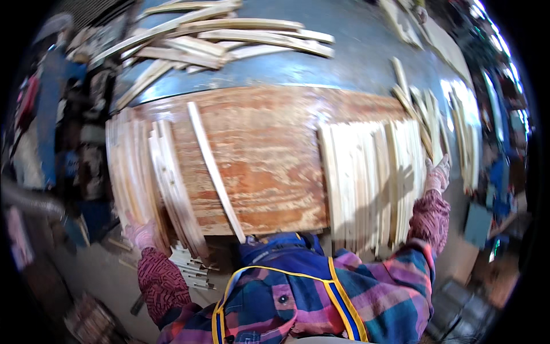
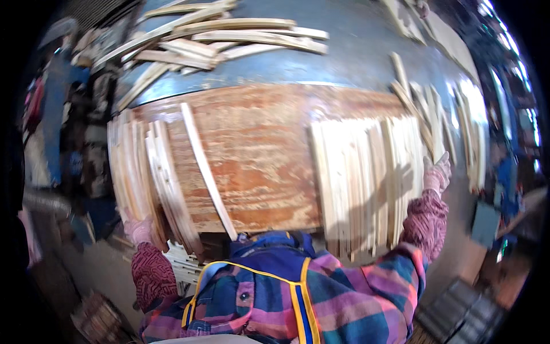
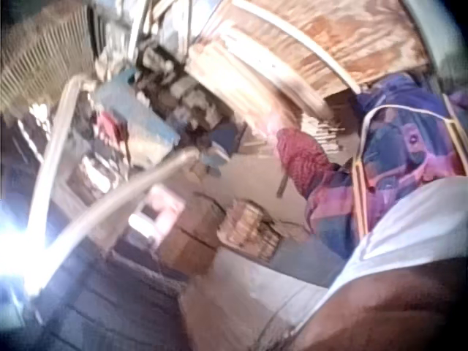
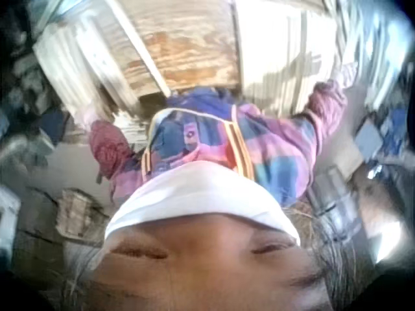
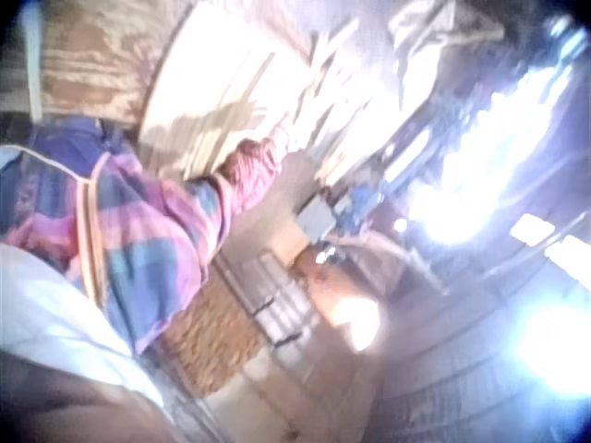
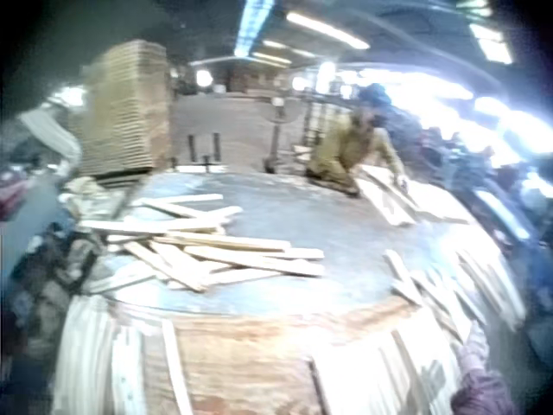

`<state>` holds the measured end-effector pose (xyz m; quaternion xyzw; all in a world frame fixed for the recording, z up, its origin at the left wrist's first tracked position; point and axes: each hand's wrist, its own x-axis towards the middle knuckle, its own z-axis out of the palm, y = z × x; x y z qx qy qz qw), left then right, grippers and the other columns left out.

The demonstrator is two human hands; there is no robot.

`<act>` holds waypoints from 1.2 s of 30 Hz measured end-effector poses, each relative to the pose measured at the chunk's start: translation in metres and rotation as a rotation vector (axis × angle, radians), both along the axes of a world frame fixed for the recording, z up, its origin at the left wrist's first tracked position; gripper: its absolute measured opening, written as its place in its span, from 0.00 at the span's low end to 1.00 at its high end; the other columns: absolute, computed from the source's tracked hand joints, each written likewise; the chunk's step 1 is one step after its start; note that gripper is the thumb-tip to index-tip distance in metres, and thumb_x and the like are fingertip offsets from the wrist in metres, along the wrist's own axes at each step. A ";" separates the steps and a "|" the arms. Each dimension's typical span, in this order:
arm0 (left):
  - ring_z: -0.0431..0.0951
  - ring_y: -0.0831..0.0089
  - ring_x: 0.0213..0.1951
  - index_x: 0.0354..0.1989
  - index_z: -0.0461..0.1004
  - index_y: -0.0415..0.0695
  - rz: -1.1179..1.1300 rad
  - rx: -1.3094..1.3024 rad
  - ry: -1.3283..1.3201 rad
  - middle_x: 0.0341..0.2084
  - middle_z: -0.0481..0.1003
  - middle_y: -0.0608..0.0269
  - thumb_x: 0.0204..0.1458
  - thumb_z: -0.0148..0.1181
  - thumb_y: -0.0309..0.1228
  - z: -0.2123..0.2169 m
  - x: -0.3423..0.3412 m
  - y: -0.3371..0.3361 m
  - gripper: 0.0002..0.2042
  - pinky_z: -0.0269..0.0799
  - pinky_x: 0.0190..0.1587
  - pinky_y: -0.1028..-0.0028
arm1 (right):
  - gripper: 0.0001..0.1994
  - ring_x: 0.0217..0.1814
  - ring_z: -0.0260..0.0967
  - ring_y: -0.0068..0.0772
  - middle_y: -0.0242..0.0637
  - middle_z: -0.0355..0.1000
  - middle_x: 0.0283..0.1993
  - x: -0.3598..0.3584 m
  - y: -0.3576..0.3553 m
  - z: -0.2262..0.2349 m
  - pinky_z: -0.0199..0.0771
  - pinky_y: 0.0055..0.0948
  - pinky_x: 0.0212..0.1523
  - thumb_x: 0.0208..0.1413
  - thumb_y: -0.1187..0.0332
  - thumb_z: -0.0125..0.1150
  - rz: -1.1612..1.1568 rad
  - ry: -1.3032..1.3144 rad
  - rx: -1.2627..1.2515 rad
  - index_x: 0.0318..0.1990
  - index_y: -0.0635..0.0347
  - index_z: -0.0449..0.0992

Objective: The person repeatedly picks up thin wooden strips from a pile and places them into a neat stack on a workbench. They occasionally adjust the alignment of the stack and gather more strips from the surrounding area to continue building the pile.

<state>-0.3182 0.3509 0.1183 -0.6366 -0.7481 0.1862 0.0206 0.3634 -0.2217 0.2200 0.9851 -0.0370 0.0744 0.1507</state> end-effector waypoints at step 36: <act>0.67 0.64 0.59 0.67 0.59 0.45 -0.248 -0.356 -1.541 0.61 0.65 0.52 0.51 0.64 0.42 -0.046 0.177 -0.131 0.35 0.63 0.62 0.68 | 0.22 0.53 0.70 0.49 0.42 0.71 0.54 -0.277 0.227 -0.149 0.73 0.40 0.52 0.52 0.48 0.59 0.846 0.561 0.477 0.50 0.50 0.77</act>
